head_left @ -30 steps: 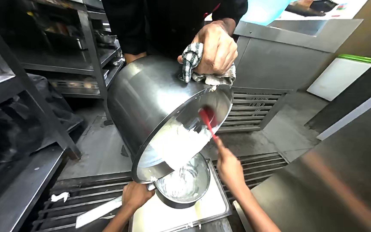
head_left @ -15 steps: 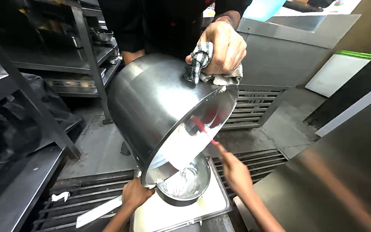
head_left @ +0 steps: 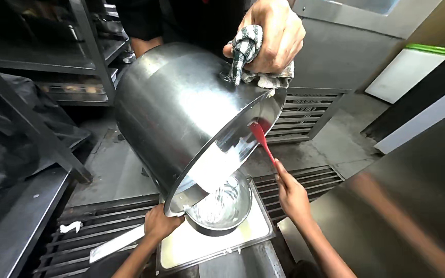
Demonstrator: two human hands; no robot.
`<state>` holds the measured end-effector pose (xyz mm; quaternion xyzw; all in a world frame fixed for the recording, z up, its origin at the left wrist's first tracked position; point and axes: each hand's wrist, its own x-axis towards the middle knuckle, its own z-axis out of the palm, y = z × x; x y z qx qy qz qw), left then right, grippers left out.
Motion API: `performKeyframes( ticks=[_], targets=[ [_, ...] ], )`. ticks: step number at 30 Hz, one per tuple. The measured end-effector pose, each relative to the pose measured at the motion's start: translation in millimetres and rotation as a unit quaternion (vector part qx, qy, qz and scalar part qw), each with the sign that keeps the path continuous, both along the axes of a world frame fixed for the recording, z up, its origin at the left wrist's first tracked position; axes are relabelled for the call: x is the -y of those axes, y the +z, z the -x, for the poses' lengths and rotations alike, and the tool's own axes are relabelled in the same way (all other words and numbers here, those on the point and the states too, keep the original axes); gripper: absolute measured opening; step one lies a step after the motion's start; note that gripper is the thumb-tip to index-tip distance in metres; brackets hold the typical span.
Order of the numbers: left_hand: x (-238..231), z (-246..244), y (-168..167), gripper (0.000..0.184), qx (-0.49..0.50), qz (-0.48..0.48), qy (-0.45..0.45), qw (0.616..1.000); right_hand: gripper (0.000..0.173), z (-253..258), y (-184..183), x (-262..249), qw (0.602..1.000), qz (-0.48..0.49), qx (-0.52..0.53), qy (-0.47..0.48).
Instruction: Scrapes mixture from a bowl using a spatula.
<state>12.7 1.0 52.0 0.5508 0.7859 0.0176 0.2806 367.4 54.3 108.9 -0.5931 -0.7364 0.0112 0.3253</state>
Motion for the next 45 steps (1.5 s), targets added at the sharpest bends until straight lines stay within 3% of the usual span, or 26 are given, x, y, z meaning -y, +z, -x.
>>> performKeyframes(
  ticks=[5, 10, 14, 19, 24, 30, 38, 42, 45],
  targets=[
    [0.8, -0.5, -0.3, 0.067, 0.010, -0.021, -0.001, 1.000, 0.048, 15.2, -19.2, 18.8, 0.980, 0.190, 0.034, 0.043],
    [0.3, -1.0, -4.8, 0.066, 0.015, -0.034, -0.001, 0.999, 0.051, -1.3, -6.9, 2.3, 0.999, 0.040, 0.014, 0.013],
    [-1.7, -3.0, 1.3, 0.065, 0.006, -0.021, -0.013, 1.000, 0.049, 10.5, -22.1, 18.5, 0.978, 0.198, 0.053, 0.045],
    [-0.6, -3.6, 1.1, 0.068, 0.005, -0.027, -0.001, 1.000, 0.047, 20.0, -13.0, -2.7, 0.993, 0.098, -0.056, 0.037],
    [-0.2, -4.5, 3.2, 0.068, 0.003, -0.031, 0.002, 1.000, 0.045, 32.3, -40.3, 17.4, 0.965, 0.236, -0.076, 0.084],
    [-1.7, -9.1, 7.6, 0.057, -0.032, -0.026, -0.025, 0.999, 0.049, 68.1, 5.4, 41.3, 0.984, 0.160, -0.071, 0.044],
    [2.9, -20.6, 17.2, 0.054, -0.038, -0.005, 0.000, 0.999, 0.051, 179.5, 49.9, 66.6, 0.927, 0.207, -0.091, 0.300],
    [-4.1, -13.7, -11.2, 0.049, -0.082, -0.012, -0.011, 0.996, 0.053, 183.9, 39.7, 33.6, 0.914, 0.325, -0.008, 0.244],
    [-5.6, -17.1, -1.2, 0.045, -0.075, -0.008, 0.011, 0.997, 0.050, 175.0, 57.3, 35.4, 0.928, 0.290, -0.050, 0.230]
  ],
)
